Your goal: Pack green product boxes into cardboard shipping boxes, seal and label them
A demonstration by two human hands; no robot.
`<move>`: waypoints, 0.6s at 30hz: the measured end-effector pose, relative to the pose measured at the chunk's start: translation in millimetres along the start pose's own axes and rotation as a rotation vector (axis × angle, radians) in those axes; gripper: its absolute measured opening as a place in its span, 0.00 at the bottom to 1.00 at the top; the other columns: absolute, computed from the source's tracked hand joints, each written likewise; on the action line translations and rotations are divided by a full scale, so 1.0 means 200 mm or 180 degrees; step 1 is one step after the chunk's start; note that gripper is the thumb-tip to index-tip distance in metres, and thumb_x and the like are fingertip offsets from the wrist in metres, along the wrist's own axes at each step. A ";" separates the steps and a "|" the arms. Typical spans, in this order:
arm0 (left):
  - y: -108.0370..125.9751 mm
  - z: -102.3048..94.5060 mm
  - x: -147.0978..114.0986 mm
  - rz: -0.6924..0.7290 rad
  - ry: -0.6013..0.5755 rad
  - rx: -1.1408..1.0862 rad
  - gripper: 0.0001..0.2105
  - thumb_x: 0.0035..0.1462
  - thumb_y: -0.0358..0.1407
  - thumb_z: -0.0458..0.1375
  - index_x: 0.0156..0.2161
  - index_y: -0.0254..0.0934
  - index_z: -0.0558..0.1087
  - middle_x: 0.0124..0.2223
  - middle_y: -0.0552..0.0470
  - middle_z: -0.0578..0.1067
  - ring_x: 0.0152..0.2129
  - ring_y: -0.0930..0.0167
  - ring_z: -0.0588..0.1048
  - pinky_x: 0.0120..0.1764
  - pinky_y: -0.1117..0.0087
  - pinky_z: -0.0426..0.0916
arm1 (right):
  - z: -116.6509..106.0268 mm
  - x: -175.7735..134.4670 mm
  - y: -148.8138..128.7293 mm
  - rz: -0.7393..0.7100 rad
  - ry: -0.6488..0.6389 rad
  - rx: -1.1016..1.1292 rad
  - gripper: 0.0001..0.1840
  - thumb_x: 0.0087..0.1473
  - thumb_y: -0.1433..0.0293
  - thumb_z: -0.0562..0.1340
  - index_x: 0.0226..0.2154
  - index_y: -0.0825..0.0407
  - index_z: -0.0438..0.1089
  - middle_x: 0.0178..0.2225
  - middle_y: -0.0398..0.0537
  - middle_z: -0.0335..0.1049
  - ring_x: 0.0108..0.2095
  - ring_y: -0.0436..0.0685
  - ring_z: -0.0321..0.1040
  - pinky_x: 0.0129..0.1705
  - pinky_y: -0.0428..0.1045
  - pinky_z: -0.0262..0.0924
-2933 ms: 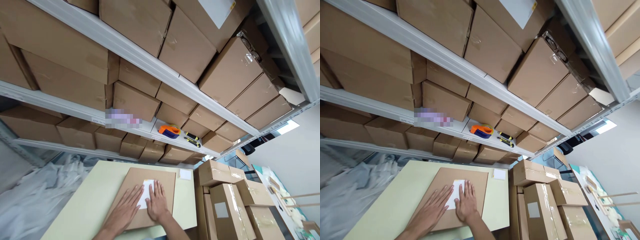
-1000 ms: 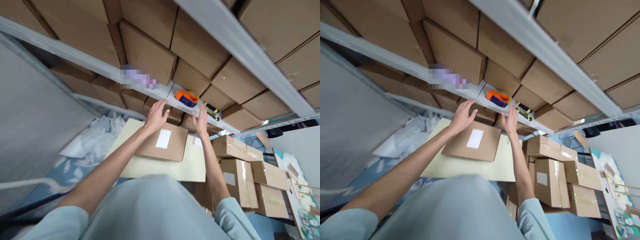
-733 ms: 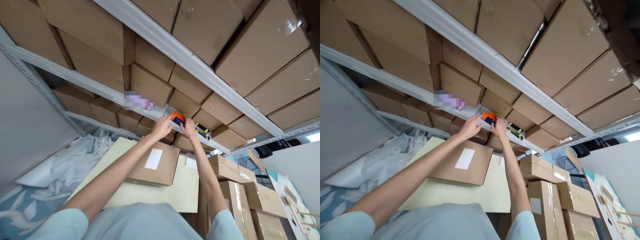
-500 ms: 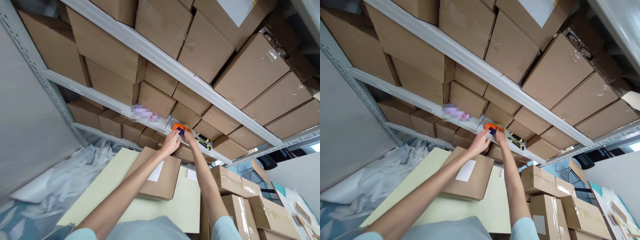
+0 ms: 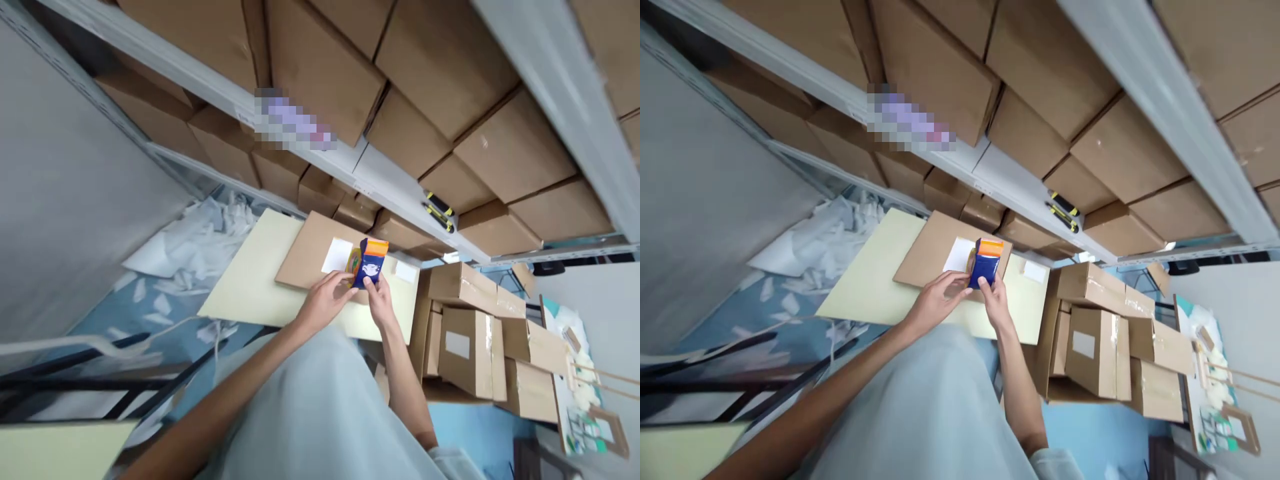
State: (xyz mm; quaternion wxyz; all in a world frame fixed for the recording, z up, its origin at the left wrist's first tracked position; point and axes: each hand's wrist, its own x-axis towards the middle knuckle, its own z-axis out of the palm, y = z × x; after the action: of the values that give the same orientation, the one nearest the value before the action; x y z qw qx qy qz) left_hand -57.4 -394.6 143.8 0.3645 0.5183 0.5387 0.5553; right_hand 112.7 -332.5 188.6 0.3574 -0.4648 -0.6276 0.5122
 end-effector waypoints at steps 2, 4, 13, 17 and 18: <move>0.01 0.00 -0.10 -0.0085 0.0025 0.0062 0.12 0.71 0.46 0.64 0.51 0.42 0.80 0.49 0.47 0.85 0.44 0.63 0.85 0.53 0.62 0.81 | 0.10 -0.16 0.04 0.0265 0.0091 0.0272 0.35 0.66 0.41 0.68 0.61 0.49 0.74 0.57 0.56 0.83 0.59 0.66 0.79 0.68 0.61 0.70; 0.03 -0.01 -0.17 -0.0134 0.0069 0.0148 0.10 0.72 0.45 0.64 0.48 0.42 0.80 0.48 0.48 0.85 0.44 0.64 0.85 0.52 0.64 0.81 | 0.16 -0.25 0.04 0.0391 0.0203 0.0378 0.37 0.65 0.39 0.68 0.62 0.48 0.74 0.56 0.56 0.83 0.60 0.66 0.78 0.69 0.61 0.70; 0.14 -0.11 -0.22 0.0022 -0.0378 0.0116 0.12 0.74 0.44 0.59 0.51 0.44 0.83 0.54 0.47 0.86 0.52 0.63 0.85 0.60 0.63 0.80 | 0.12 -0.33 -0.06 0.0738 -0.0016 0.0551 0.37 0.57 0.37 0.74 0.52 0.49 0.82 0.49 0.55 0.87 0.55 0.69 0.83 0.66 0.65 0.75; 0.10 -0.16 -0.21 -0.0103 -0.0582 0.0232 0.12 0.71 0.44 0.60 0.51 0.44 0.82 0.52 0.49 0.87 0.50 0.62 0.86 0.58 0.62 0.81 | 0.15 -0.33 -0.02 0.0705 -0.0032 0.0253 0.34 0.59 0.38 0.74 0.49 0.49 0.83 0.49 0.54 0.87 0.54 0.68 0.83 0.65 0.63 0.75; 0.11 -0.18 -0.21 -0.0173 -0.0565 0.0281 0.12 0.70 0.44 0.61 0.53 0.44 0.81 0.51 0.50 0.87 0.48 0.62 0.86 0.57 0.62 0.82 | 0.17 -0.34 -0.01 0.0655 0.0030 0.0130 0.34 0.59 0.38 0.74 0.50 0.49 0.82 0.50 0.54 0.86 0.54 0.67 0.83 0.65 0.62 0.75</move>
State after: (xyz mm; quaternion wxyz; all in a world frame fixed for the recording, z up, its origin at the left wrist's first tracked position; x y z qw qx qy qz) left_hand -81.0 -445.8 161.0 0.4025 0.5662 0.5421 0.4728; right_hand 102.8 -407.5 184.3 0.3152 -0.5218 -0.5643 0.5567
